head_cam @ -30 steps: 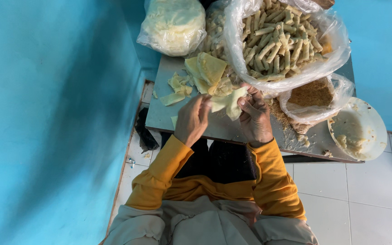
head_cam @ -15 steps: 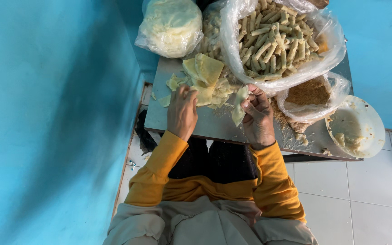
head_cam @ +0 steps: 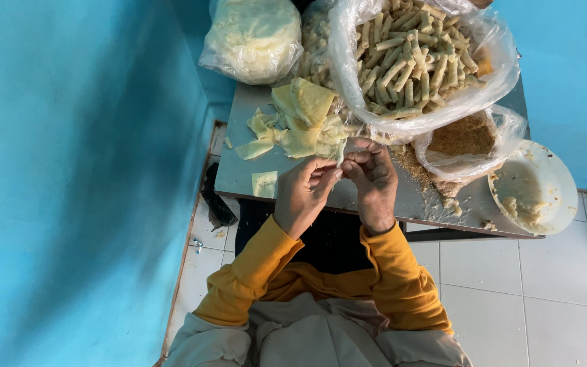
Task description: The person sits at a small metal table and tears flat dough sheets by hand into small triangular pieces, placing the torn pieces onto the table and into a large plastic bag filled with similar dough pieces. They repeatedly pick up new sheets, tear them into smaller portions, and set the finished pieces aside with the pile.
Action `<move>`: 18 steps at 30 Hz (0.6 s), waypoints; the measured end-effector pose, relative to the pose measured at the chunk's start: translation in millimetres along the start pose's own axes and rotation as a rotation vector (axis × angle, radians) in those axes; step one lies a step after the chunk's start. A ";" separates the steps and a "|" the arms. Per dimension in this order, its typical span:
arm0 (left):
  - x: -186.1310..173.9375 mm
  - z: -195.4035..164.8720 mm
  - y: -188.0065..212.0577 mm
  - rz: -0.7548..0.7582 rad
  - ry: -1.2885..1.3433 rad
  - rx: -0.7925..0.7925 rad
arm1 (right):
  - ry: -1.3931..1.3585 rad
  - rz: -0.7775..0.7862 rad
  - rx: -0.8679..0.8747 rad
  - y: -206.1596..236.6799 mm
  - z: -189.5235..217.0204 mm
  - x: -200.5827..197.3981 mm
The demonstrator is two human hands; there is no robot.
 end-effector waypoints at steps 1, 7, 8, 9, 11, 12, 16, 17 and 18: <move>0.9 1.7 -1.0 -0.005 0.002 -0.011 | 0.023 0.011 -0.012 0.6 1.5 0.4; 2.5 8.0 -1.6 -0.027 -0.044 0.028 | 0.031 0.005 -0.006 4.1 -0.6 -2.1; 3.1 7.6 -1.1 -0.022 -0.049 0.040 | 0.035 0.002 -0.002 4.1 -1.4 -2.9; 2.6 11.5 -1.2 -0.015 -0.012 0.006 | 0.008 -0.014 0.011 4.6 -3.1 -4.1; 2.9 18.1 -1.4 0.003 0.062 -0.062 | -0.043 -0.048 0.037 5.1 -6.0 -6.6; 4.6 13.4 -0.1 0.016 0.035 -0.017 | -0.027 -0.054 0.021 4.8 -4.5 -7.7; 8.2 8.8 2.2 0.019 -0.055 0.031 | 0.028 -0.038 -0.018 6.0 2.0 -6.8; 8.9 11.0 1.1 0.008 -0.072 0.015 | 0.041 -0.025 -0.028 6.8 3.9 -5.7; 8.6 13.6 0.4 0.004 -0.056 0.002 | 0.039 -0.004 -0.016 8.5 4.3 -3.7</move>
Point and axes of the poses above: each hand's wrist, its own y-axis away from the middle knuckle, its own x-axis out of the palm, z = x × y, the point moved 10 cm from there along -y, towards the middle knuckle, and after that the axes turned 15 degrees about -x, right-handed, at the moved point
